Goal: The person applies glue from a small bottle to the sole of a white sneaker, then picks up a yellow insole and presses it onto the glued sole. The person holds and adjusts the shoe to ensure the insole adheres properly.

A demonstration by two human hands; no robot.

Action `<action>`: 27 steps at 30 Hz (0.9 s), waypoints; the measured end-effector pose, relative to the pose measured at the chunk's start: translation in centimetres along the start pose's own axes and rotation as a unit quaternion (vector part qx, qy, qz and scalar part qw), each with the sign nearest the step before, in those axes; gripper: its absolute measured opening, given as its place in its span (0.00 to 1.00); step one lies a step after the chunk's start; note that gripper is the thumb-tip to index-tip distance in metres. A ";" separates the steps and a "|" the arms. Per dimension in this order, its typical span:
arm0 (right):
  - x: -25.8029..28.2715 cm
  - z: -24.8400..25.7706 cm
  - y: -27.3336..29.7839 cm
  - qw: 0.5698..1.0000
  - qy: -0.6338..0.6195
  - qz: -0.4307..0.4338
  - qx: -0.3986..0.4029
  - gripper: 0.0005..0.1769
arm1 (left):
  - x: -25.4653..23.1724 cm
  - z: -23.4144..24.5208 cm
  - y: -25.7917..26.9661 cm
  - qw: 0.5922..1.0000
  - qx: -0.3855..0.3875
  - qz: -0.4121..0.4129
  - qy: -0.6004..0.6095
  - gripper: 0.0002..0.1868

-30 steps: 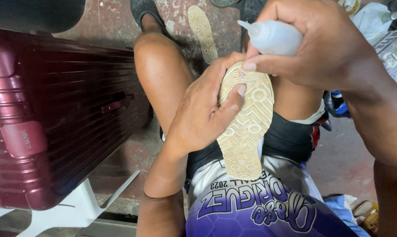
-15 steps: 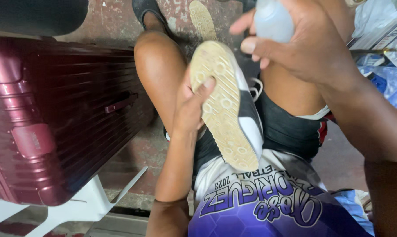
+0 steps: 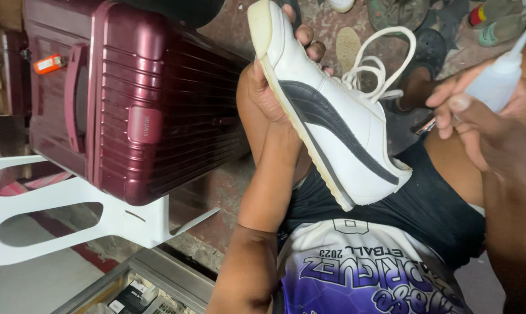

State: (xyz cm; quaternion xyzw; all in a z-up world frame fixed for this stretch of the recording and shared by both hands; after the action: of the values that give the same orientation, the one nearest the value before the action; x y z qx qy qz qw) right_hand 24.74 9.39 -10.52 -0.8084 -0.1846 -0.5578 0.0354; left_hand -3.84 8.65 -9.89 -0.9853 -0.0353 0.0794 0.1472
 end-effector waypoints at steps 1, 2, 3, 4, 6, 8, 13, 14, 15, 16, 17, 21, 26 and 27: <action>-0.5 0.5 0.1 1.000 -0.017 0.002 -0.001 0.02 | -0.2 0.1 -0.3 1.000 0.010 -0.006 0.008 0.36; -1.0 0.9 0.1 0.999 -0.033 0.004 0.000 0.02 | -0.4 0.1 -0.5 1.000 0.010 -0.014 0.015 0.35; -1.3 1.2 0.0 0.999 -0.047 0.003 0.004 0.04 | -0.7 0.2 -0.6 0.999 0.010 -0.026 0.017 0.34; -1.5 1.5 -0.1 0.998 -0.060 0.003 0.004 0.08 | -0.7 0.3 -0.7 0.999 0.010 -0.037 0.021 0.34; -1.5 1.2 0.2 0.997 -0.035 0.026 0.060 0.05 | -0.9 0.5 -0.9 0.997 0.011 -0.067 0.022 0.34; -1.3 0.5 0.5 0.994 -0.040 0.016 0.099 0.05 | -0.9 0.8 -1.1 0.997 0.009 -0.075 0.013 0.33; -0.2 -2.2 2.5 0.978 -0.120 -0.101 0.141 0.09 | -0.2 1.9 -1.3 0.994 -0.060 -0.088 -0.018 0.27; 0.0 -2.7 2.5 0.978 -0.130 -0.084 0.142 0.09 | 0.3 2.2 -1.3 0.992 -0.082 -0.094 -0.018 0.27; 0.2 -3.1 2.5 0.977 -0.140 -0.067 0.144 0.10 | 0.6 2.4 -1.4 0.989 -0.104 -0.100 -0.018 0.26; 0.4 -3.4 2.6 0.977 -0.150 -0.051 0.144 0.11 | 1.0 2.7 -1.2 0.989 -0.112 -0.097 -0.022 0.25; 0.6 -3.5 2.5 0.974 -0.159 -0.054 0.149 0.11 | 1.3 3.0 -1.1 0.988 -0.121 -0.093 -0.025 0.23; 1.7 -3.7 1.6 0.980 -0.164 0.002 0.113 0.08 | 1.8 5.1 -1.2 0.984 -0.169 -0.038 -0.030 0.28; 5.4 -1.6 0.2 0.996 0.041 0.069 0.044 0.11 | 1.3 6.5 -1.6 0.990 -0.139 0.031 -0.011 0.23; 6.1 -1.1 0.1 0.998 0.005 0.052 0.034 0.12 | 1.3 6.2 -1.3 0.989 -0.141 0.049 -0.023 0.23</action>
State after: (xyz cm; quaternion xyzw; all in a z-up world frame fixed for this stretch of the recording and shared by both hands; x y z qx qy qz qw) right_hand 25.72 10.57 -4.53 -0.8124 -0.1610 -0.5528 0.0925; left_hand -3.66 11.78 -15.53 -0.9946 -0.0017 0.1037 0.0019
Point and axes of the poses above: each hand's wrist, its own y-axis away from the middle knuckle, its own z-axis out of the back of the hand, x = y × z, the point moved 3 cm from there along -y, towards the middle knuckle, and after that the axes turned 5 degrees about -x, right-handed, at the moved point
